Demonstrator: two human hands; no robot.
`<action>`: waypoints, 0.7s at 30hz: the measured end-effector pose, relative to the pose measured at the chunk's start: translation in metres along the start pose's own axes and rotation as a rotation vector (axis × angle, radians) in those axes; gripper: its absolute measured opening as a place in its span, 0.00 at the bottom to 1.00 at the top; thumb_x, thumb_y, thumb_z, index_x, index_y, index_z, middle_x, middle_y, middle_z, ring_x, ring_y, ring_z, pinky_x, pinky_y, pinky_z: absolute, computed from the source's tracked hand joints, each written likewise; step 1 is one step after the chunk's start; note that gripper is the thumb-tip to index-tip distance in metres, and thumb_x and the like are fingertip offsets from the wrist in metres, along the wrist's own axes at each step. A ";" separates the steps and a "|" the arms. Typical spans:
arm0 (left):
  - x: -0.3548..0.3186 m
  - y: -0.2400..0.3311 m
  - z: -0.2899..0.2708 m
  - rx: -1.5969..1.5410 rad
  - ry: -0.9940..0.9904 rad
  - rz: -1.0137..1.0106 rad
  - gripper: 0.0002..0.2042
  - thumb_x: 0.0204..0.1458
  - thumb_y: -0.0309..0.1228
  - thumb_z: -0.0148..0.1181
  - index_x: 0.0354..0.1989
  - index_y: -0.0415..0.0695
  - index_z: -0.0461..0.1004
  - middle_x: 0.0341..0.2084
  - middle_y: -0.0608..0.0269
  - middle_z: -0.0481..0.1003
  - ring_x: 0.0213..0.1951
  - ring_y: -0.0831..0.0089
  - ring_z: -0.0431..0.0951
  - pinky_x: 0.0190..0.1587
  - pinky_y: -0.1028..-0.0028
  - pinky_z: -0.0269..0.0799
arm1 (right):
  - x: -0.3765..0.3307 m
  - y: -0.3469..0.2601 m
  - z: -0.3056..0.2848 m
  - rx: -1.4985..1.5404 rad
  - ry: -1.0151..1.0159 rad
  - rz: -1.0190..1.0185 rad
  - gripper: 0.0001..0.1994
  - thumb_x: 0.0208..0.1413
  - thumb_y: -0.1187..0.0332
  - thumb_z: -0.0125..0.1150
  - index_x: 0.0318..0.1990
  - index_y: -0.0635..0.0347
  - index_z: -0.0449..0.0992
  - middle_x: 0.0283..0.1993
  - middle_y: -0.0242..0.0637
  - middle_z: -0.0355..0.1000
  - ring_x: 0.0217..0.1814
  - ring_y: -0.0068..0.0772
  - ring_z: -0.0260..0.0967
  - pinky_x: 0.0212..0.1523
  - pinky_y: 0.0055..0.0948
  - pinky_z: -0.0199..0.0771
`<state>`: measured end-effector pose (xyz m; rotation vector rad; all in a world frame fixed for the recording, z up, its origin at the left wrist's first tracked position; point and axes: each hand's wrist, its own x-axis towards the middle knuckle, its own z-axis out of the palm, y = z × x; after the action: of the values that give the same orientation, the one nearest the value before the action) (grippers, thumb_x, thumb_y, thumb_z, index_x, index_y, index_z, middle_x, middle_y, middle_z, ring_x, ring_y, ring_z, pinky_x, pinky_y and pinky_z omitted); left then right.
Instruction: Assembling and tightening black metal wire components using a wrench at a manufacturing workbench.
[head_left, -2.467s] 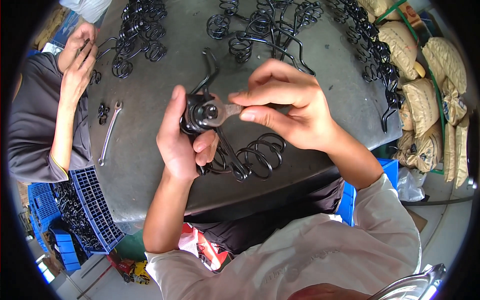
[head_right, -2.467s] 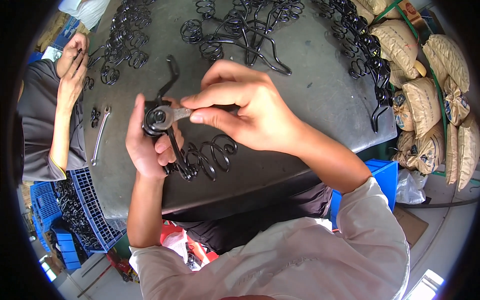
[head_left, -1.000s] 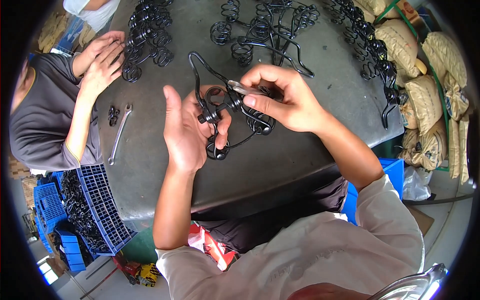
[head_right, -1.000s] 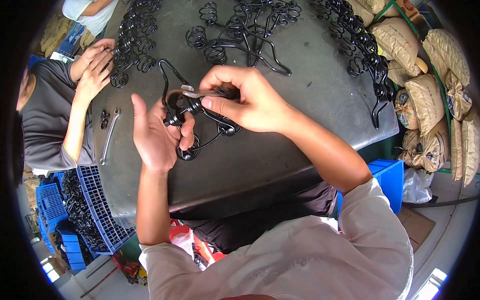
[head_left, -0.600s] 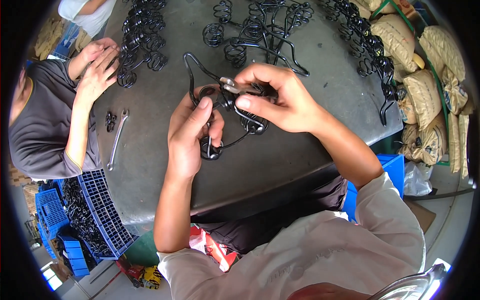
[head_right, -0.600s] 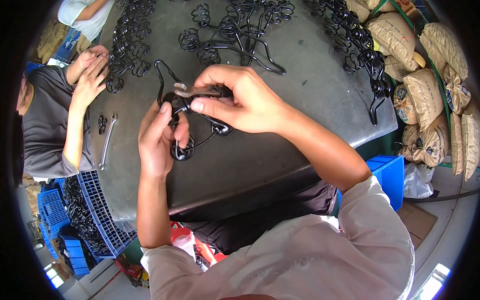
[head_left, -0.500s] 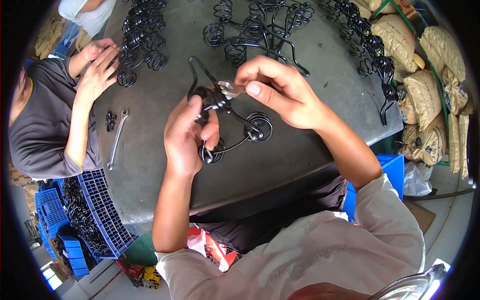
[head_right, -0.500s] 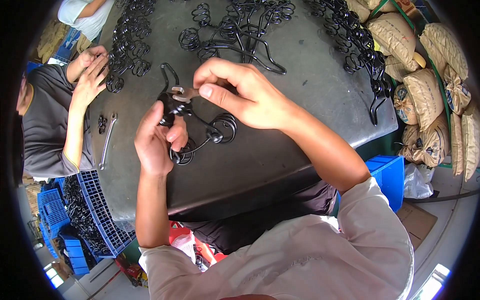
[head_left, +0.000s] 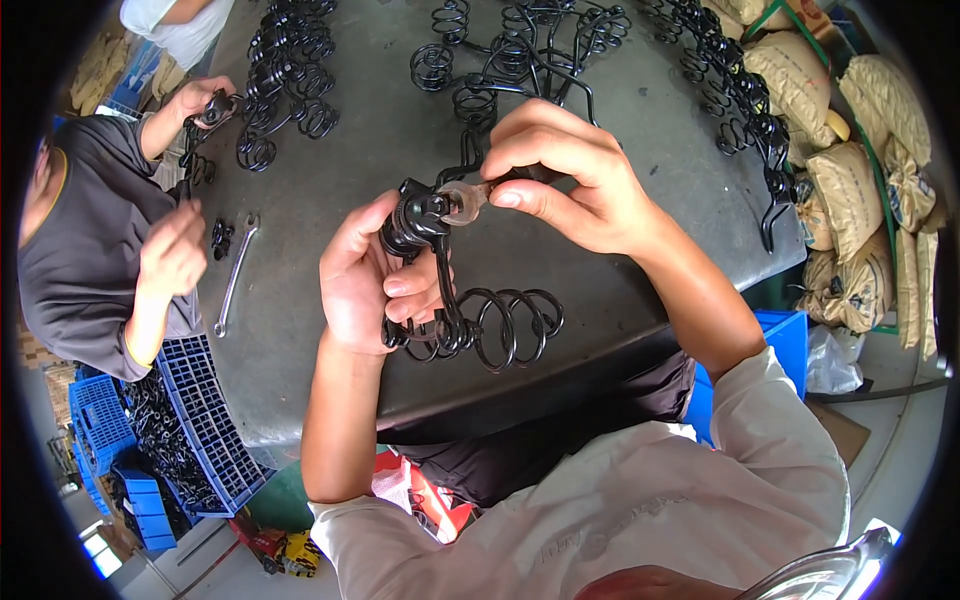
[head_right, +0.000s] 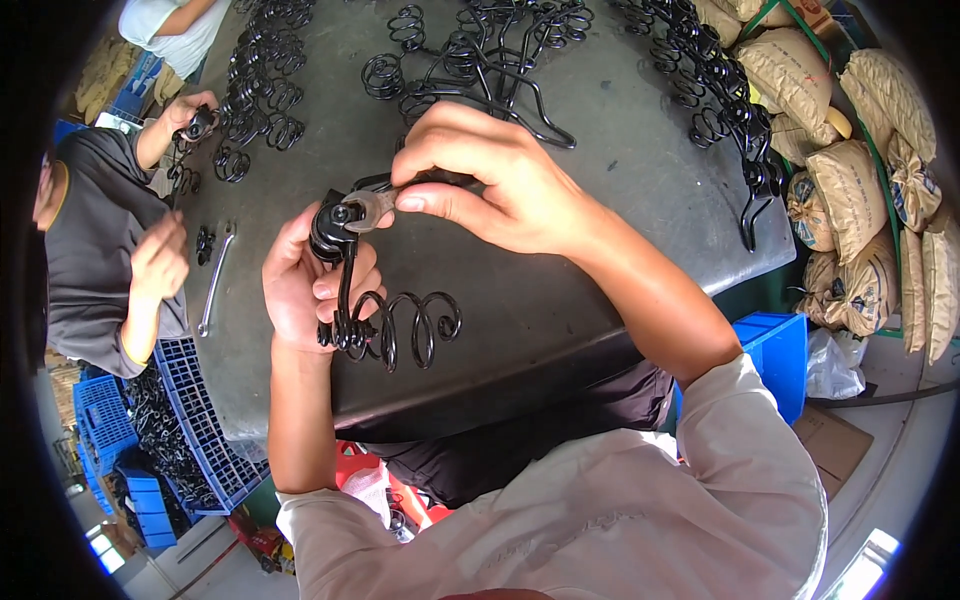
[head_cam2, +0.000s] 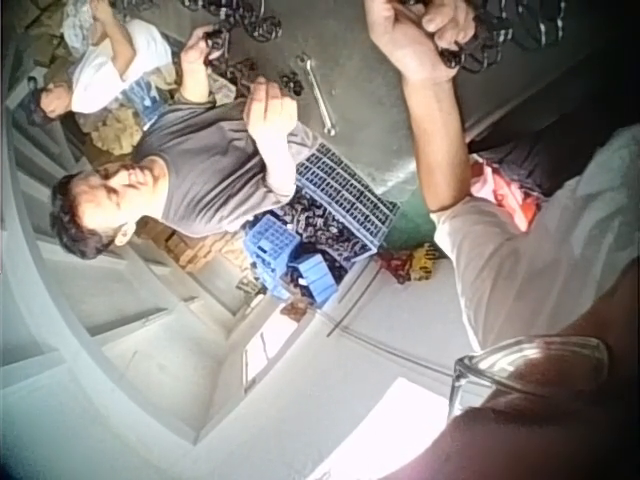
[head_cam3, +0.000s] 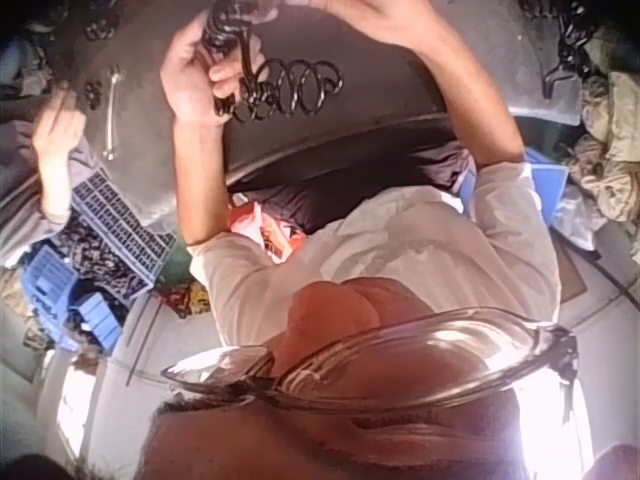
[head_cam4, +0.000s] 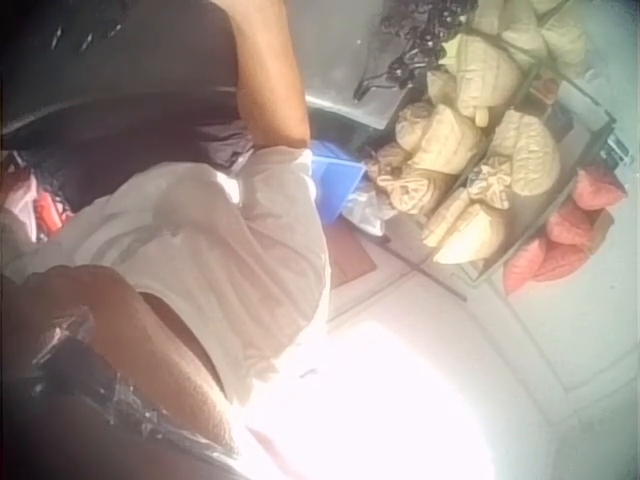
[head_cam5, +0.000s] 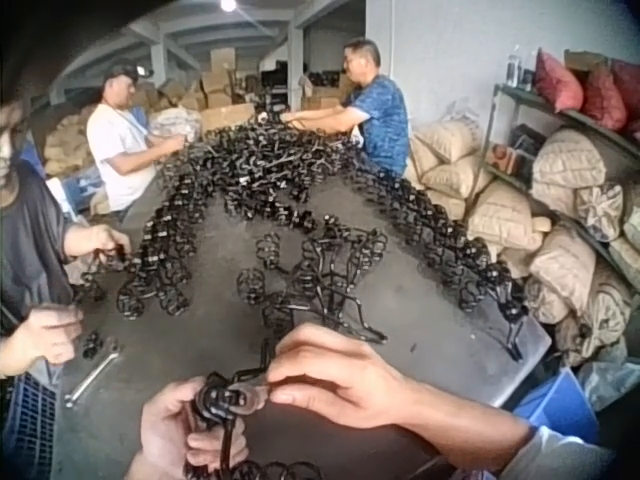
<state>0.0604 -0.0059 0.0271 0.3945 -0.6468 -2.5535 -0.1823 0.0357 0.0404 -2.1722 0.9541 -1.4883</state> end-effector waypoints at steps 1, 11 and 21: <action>0.001 0.000 -0.001 -0.001 0.000 -0.001 0.28 0.69 0.48 0.36 0.49 0.34 0.76 0.09 0.77 0.60 0.08 0.82 0.57 0.14 0.77 0.56 | 0.000 0.000 -0.001 -0.014 -0.004 -0.011 0.08 0.57 0.72 0.70 0.42 0.62 0.79 0.38 0.39 0.71 0.38 0.37 0.71 0.38 0.34 0.73; 0.002 0.004 0.000 -0.077 -0.127 -0.306 0.33 0.68 0.49 0.35 0.56 0.24 0.70 0.08 0.77 0.58 0.06 0.83 0.57 0.12 0.80 0.56 | 0.002 -0.005 -0.014 -0.072 -0.066 -0.106 0.12 0.49 0.70 0.76 0.40 0.63 0.83 0.41 0.40 0.72 0.36 0.30 0.72 0.33 0.28 0.73; 0.005 -0.002 -0.005 -0.090 -0.133 -0.226 0.28 0.66 0.46 0.36 0.53 0.27 0.68 0.09 0.76 0.58 0.10 0.80 0.57 0.15 0.76 0.58 | -0.002 -0.013 -0.007 -0.056 -0.037 0.017 0.10 0.49 0.72 0.76 0.38 0.64 0.83 0.38 0.39 0.72 0.34 0.30 0.73 0.33 0.26 0.73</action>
<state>0.0578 -0.0088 0.0211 0.2820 -0.5591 -2.8318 -0.1848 0.0470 0.0495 -2.2167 1.0112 -1.4250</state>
